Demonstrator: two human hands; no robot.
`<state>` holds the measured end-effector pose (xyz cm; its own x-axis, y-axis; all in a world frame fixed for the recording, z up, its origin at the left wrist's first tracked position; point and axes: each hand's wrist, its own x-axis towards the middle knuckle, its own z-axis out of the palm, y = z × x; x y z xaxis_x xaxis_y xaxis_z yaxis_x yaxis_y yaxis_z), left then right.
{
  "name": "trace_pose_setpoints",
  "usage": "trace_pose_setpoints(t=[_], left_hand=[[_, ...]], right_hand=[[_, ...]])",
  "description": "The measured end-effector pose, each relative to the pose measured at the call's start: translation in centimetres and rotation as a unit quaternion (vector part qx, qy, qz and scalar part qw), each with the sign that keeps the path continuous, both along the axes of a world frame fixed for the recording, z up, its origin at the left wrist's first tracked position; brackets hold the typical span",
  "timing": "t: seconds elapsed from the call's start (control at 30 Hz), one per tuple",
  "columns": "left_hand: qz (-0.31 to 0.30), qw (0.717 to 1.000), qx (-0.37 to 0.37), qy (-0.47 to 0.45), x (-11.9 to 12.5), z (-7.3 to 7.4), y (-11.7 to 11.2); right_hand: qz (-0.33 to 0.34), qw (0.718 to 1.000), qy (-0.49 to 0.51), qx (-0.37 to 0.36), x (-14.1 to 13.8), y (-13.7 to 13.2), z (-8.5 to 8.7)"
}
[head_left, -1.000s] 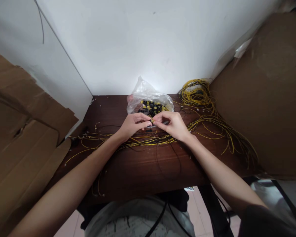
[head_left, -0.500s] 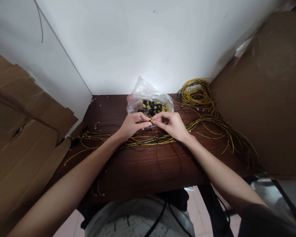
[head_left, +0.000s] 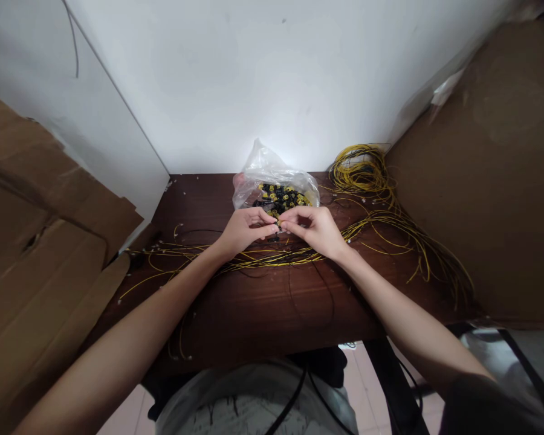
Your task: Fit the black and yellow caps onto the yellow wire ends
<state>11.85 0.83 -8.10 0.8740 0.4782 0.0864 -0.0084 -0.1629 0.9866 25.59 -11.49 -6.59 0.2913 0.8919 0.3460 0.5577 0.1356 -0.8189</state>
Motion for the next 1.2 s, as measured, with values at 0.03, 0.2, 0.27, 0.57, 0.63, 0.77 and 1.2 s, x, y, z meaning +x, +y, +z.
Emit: trace_pose_setpoints(t=[0.03,0.2,0.27,0.57,0.63,0.77,1.2], left_hand=[[-0.002,1.0,0.0,-0.001,0.01,-0.03,0.0],[-0.005,1.0,0.003,0.0,0.01,-0.01,-0.08],[-0.004,1.0,0.001,0.0,0.0,0.04,-0.12],[0.0,1.0,0.003,-0.017,-0.03,0.09,-0.27],[0.001,1.0,0.007,-0.021,-0.03,0.04,-0.27],[0.003,1.0,0.015,-0.027,-0.03,-0.16,-0.22],[0.018,0.998,0.049,-0.04,-0.08,-0.39,-0.53]], right_hand=[[0.004,1.0,0.017,-0.003,-0.02,0.01,0.0],[0.018,0.996,0.084,-0.017,-0.13,0.08,-0.02],[0.019,0.995,0.098,-0.018,-0.16,0.11,-0.05],[0.019,0.994,0.105,-0.019,-0.19,0.18,-0.43],[0.017,0.994,0.102,-0.021,-0.2,0.2,-0.54],[0.017,0.995,0.096,-0.026,-0.22,0.23,-0.74],[-0.009,0.998,-0.058,0.002,-0.46,0.13,-0.44]])
